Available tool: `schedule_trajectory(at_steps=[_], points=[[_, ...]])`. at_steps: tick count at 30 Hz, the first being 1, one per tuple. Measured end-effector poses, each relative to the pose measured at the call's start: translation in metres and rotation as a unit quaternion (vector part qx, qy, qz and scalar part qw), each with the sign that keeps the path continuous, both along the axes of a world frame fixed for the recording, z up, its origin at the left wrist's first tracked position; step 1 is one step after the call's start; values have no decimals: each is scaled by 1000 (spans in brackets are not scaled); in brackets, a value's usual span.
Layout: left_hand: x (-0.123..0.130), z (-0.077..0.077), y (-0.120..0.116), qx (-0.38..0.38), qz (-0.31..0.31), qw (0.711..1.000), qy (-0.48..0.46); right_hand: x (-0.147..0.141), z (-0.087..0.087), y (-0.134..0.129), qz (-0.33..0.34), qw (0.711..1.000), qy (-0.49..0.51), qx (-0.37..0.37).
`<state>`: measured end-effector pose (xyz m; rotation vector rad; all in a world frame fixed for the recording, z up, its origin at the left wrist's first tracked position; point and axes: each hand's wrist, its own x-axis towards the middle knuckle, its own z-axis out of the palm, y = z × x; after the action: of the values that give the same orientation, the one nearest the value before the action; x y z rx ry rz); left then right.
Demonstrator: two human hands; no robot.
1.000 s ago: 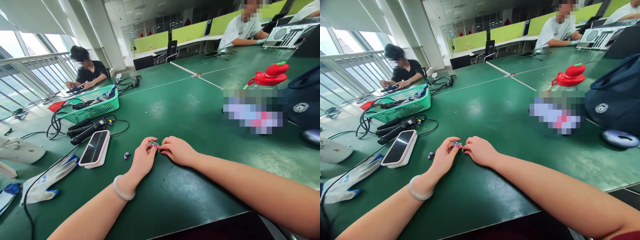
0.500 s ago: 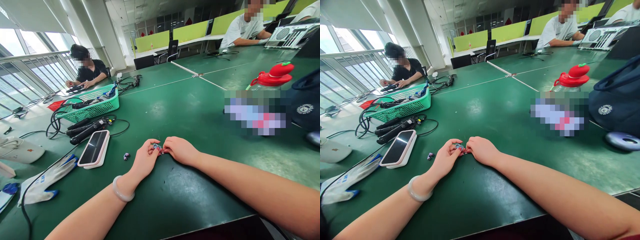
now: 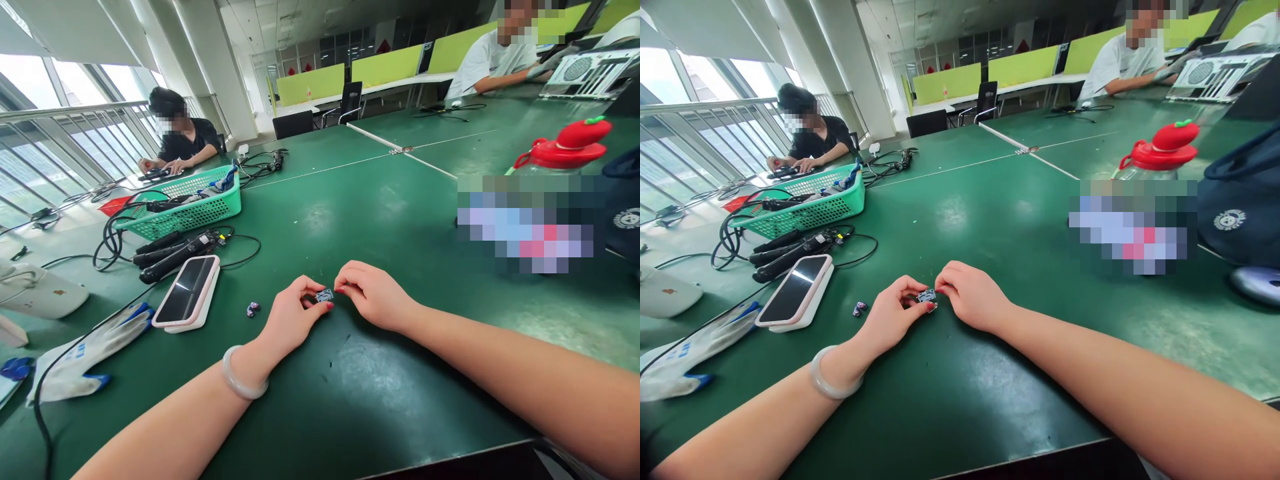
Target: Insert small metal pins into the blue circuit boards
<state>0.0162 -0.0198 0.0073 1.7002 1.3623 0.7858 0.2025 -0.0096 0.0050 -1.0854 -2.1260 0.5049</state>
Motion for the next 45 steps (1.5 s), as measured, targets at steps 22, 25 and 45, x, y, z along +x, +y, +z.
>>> schedule_trajectory(at_steps=[22, 25, 45], points=[[-2, 0, -7, 98, -41, 992, 74, -3, -5, -8, 76, 989, -85, 98], [-3, -1, -7, 105, -41, 990, 79, -3, -4, -9, 77, 989, -86, 89], [-7, -15, 9, 57, 35, 997, -30, -7, -14, -1, 13, 987, -159, -13]])
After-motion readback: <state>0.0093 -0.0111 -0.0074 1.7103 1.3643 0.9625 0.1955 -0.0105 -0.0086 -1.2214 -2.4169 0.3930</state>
